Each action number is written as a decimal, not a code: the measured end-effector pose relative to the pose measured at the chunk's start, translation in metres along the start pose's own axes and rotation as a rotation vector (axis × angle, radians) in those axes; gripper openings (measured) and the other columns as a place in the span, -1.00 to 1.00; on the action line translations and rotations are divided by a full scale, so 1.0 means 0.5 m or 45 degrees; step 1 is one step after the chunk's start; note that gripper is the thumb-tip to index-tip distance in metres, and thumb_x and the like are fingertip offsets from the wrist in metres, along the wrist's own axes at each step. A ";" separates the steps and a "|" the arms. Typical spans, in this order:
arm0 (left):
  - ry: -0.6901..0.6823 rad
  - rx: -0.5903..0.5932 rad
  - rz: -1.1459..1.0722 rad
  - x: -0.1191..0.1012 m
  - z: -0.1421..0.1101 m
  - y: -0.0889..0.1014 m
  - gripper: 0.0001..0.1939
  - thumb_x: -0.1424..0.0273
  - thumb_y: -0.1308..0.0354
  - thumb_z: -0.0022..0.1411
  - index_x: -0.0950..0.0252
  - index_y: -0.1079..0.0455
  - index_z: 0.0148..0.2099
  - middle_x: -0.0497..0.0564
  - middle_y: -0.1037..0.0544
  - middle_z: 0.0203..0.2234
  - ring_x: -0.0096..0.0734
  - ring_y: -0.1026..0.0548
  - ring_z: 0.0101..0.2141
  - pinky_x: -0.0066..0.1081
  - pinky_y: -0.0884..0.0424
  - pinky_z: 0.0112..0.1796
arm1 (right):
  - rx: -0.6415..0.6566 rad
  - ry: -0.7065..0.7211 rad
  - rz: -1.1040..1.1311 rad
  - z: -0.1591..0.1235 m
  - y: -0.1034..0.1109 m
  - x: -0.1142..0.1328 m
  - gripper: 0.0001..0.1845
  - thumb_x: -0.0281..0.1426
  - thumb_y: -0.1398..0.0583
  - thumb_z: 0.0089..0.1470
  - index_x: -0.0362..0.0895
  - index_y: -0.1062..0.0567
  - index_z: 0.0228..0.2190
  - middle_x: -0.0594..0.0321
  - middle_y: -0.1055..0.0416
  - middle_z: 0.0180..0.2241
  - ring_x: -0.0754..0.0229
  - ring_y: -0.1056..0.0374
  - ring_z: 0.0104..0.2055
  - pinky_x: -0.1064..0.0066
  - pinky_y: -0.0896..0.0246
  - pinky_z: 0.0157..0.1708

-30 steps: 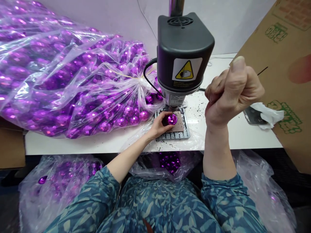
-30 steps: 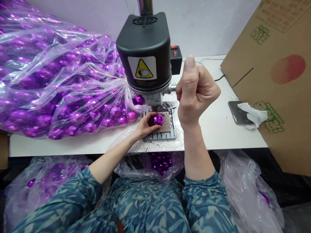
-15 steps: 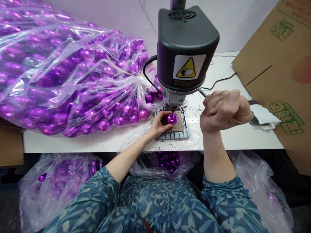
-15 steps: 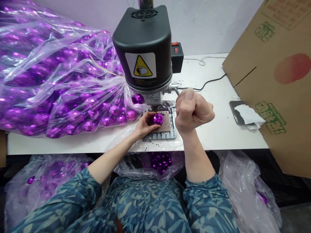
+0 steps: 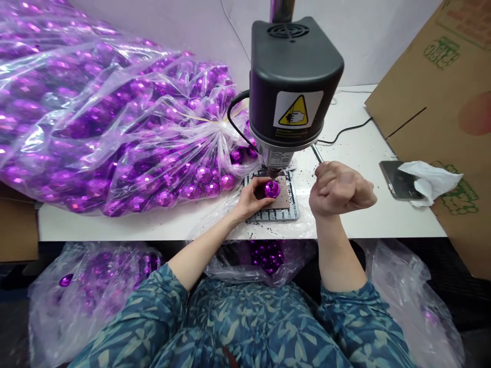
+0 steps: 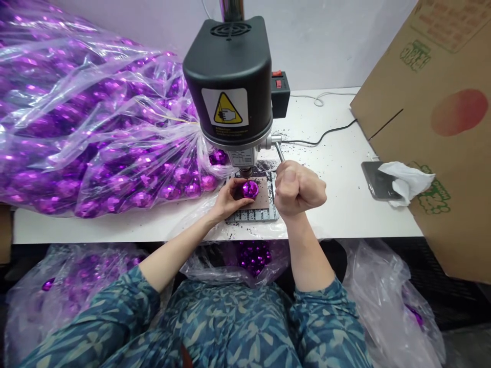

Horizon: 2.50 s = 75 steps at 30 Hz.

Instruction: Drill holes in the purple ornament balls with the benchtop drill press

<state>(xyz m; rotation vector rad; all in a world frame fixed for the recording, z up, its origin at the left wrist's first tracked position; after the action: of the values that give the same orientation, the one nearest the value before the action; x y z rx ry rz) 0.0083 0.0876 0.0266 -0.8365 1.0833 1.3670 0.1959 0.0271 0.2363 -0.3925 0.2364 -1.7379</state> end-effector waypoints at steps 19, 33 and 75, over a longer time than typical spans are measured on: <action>-0.483 0.527 0.799 -0.206 -0.178 -0.028 -0.55 0.00 -0.28 0.35 0.09 -0.52 0.16 0.13 -0.62 -0.02 -0.08 -0.61 -0.05 -0.15 -0.63 -0.10 | 0.114 -0.556 -0.011 0.121 -0.081 -0.083 -0.42 -0.13 -0.24 0.19 -0.15 -0.20 -0.69 0.47 -0.07 -0.75 0.51 -0.01 -0.73 0.47 0.18 -0.66; 0.495 0.405 1.596 -0.006 0.227 0.106 -0.82 0.50 -0.31 0.21 0.34 -0.66 -0.13 0.23 -0.71 -0.19 -0.03 -0.64 0.03 -0.26 -0.52 0.11 | 0.097 -0.558 -0.042 0.116 -0.074 -0.081 -0.46 -0.21 -0.19 0.25 -0.20 -0.22 -0.67 0.51 -0.10 -0.74 0.61 -0.04 -0.70 0.54 0.11 -0.58; 0.247 -0.011 -0.280 0.017 0.032 0.056 -0.29 0.14 -0.59 0.01 0.28 -0.45 0.13 0.21 -0.66 0.03 -0.07 -0.65 0.05 0.07 -0.54 0.19 | 0.048 -0.495 -0.093 0.100 -0.066 -0.060 -0.41 -0.11 -0.17 0.25 -0.15 -0.11 -0.65 0.47 -0.01 -0.73 0.56 0.06 -0.69 0.48 0.10 -0.56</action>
<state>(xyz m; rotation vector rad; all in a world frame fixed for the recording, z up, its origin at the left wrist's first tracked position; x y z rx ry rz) -0.0185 0.1074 0.0276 -1.0786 1.0977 1.1245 0.1906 0.0660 0.2906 -0.7070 -0.0918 -1.6955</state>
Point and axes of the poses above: each hand's wrist, its own z-axis towards the middle knuckle, its own y-axis out of the back of the hand, x = y × z, the point moved 9 cm from there along z, towards the middle knuckle
